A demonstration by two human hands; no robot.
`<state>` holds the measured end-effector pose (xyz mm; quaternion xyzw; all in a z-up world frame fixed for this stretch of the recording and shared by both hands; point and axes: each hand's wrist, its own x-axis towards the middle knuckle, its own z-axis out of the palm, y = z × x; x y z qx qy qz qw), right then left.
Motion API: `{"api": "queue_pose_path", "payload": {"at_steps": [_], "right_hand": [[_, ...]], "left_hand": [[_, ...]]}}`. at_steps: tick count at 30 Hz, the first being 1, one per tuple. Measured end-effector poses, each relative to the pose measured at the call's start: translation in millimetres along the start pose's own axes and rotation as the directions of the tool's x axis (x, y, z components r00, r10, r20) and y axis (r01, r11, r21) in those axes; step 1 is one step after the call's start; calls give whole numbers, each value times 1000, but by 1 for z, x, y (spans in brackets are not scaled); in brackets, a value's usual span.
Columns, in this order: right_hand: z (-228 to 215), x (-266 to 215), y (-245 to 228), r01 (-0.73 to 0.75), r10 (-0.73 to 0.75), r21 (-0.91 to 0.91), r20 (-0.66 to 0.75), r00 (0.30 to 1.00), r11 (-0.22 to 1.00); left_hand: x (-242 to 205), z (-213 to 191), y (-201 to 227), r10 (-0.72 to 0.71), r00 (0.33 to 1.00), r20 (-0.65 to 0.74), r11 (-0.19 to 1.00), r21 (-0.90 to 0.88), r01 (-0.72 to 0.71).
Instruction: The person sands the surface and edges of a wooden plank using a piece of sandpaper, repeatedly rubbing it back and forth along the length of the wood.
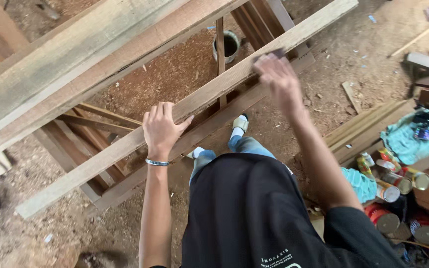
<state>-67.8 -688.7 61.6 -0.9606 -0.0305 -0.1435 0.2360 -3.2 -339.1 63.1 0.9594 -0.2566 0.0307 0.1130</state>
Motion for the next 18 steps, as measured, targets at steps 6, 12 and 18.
{"api": "queue_pose_path", "payload": {"at_steps": [6,12,18], "right_hand": [[19,29,31,28,-37,-100,-91,995,995],[10,15,5,285,-285,14,16,958,958],[-46,31,61,276,-277,20,60,959,961]], "left_hand": [[3,2,4,-25,998,-58,999,33,27],[2,12,13,-70,997,-37,990,121,74],[2,14,12,-65,995,-74,978,193,78]]}}
